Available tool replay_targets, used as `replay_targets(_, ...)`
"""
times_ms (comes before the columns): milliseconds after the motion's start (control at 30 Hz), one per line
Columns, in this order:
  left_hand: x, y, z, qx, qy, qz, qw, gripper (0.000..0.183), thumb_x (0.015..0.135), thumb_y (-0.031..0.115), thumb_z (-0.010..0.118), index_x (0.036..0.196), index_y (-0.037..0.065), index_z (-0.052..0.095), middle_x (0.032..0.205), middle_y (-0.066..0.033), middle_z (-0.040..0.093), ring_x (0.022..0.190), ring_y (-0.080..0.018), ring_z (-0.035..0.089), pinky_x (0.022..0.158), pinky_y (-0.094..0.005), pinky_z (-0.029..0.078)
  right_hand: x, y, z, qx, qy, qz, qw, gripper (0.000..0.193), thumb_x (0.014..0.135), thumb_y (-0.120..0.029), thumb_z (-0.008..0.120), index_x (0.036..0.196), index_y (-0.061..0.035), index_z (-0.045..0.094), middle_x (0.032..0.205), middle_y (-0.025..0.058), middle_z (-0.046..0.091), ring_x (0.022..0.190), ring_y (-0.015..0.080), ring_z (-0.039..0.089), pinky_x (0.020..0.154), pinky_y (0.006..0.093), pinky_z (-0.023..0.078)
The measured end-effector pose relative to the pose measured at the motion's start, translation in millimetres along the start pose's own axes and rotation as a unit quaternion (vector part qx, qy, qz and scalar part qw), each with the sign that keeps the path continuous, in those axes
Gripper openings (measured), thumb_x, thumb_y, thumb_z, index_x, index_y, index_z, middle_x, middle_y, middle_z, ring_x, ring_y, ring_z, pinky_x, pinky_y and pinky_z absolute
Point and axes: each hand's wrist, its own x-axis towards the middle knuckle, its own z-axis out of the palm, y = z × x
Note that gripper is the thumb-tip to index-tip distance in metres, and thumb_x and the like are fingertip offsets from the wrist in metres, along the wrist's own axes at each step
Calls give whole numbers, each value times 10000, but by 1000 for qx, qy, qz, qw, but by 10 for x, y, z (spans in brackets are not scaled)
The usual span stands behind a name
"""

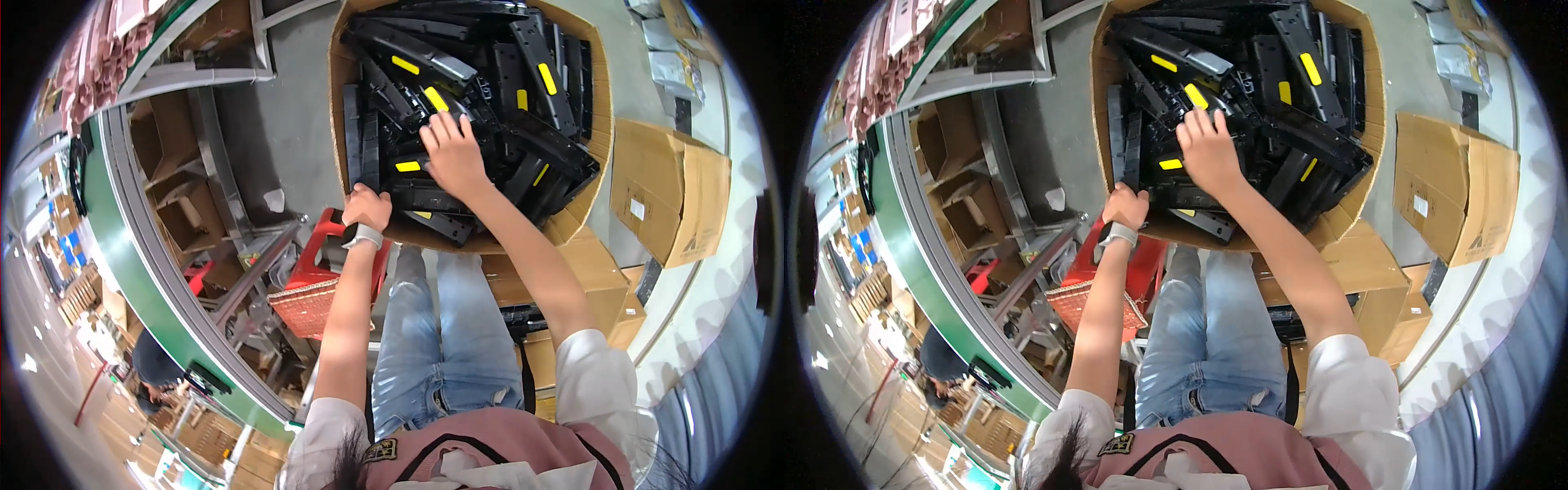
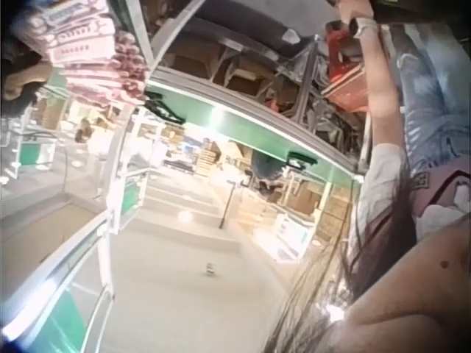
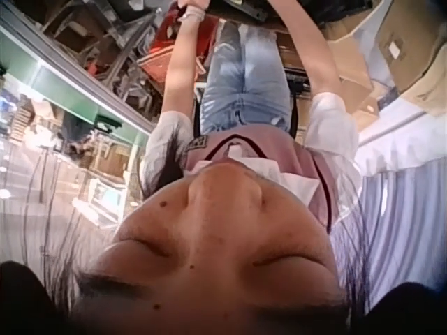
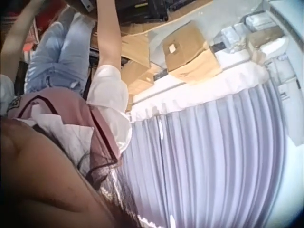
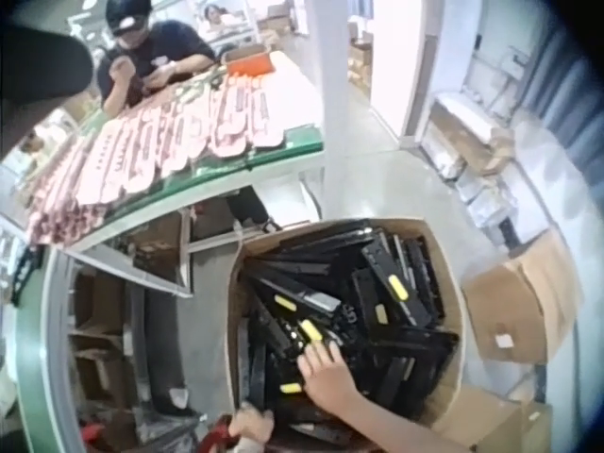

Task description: Assembling plastic cartridges by inserting components and using an electric screwdriver, then organizing them in a shipping box.

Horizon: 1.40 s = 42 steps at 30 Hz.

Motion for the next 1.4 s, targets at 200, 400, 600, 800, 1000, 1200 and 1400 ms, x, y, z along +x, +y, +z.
replay_targets(200, -667, -90, 97, 24, 60, -24, 998, 310, 789, 289, 531, 892, -4, 520, 841, -193, 648, 813, -331, 641, 637, -436, 543, -175, 142, 349, -1, -143, 7, 990, 61, 722, -124, 607, 761, -78, 594, 715, 37, 589, 763, 223, 598, 573, 354, 484)
replay_targets(400, -1419, -200, 737, -365, -53, -76, 926, 310, 829, 265, 514, 873, -41, 490, 759, -196, 648, 597, -340, 635, 549, -461, 515, -321, -27, 78, 47, -267, 60, 961, 401, 679, -188, 685, 1026, -88, 510, 842, 95, 604, 831, 263, 625, 670, 385, 519)
replay_targets(600, -1408, 219, 955, -459, -245, -88, 850, 417, 825, 333, 576, 865, -80, 527, 816, -239, 647, 656, -357, 648, 713, -443, 509, -271, 64, 12, 175, -446, 64, 876, 736, 650, -193, 683, 1308, -190, 354, 988, 163, 605, 930, 338, 606, 756, 427, 498)
replay_targets(800, -1127, 214, 794, -292, -311, -30, 904, 545, 788, 437, 621, 945, -81, 552, 911, -272, 643, 919, -401, 617, 798, -450, 486, -583, 198, 69, 279, -426, 107, 854, 840, 617, -59, 651, 1359, -197, 283, 952, 200, 599, 939, 380, 589, 808, 425, 474)
replay_targets(1000, -859, 172, 911, -331, 8, -201, 922, 611, 800, 482, 624, 1023, -51, 426, 825, -285, 631, 780, -430, 626, 708, -480, 503, -755, 139, -26, 332, -383, 119, 854, 820, 610, -28, 660, 1319, -233, 304, 1005, 220, 555, 968, 399, 556, 826, 434, 469)
replay_targets(1200, -809, 251, 995, -325, 24, -186, 927, 568, 788, 389, 675, 1019, -23, 360, 787, -271, 627, 733, -436, 624, 660, -480, 510, -994, 71, -290, 252, -371, 102, 888, 815, 624, -17, 648, 1328, -259, 316, 1033, 214, 533, 1001, 400, 533, 870, 430, 450)
replay_targets(1400, -787, 431, 897, -347, -28, -227, 909, 542, 737, 242, 731, 1019, -8, 342, 828, -274, 629, 780, -436, 623, 689, -478, 511, -870, 471, -519, 241, -369, 100, 892, 708, 654, -40, 630, 1300, -211, 395, 961, 208, 569, 925, 391, 579, 799, 438, 479)
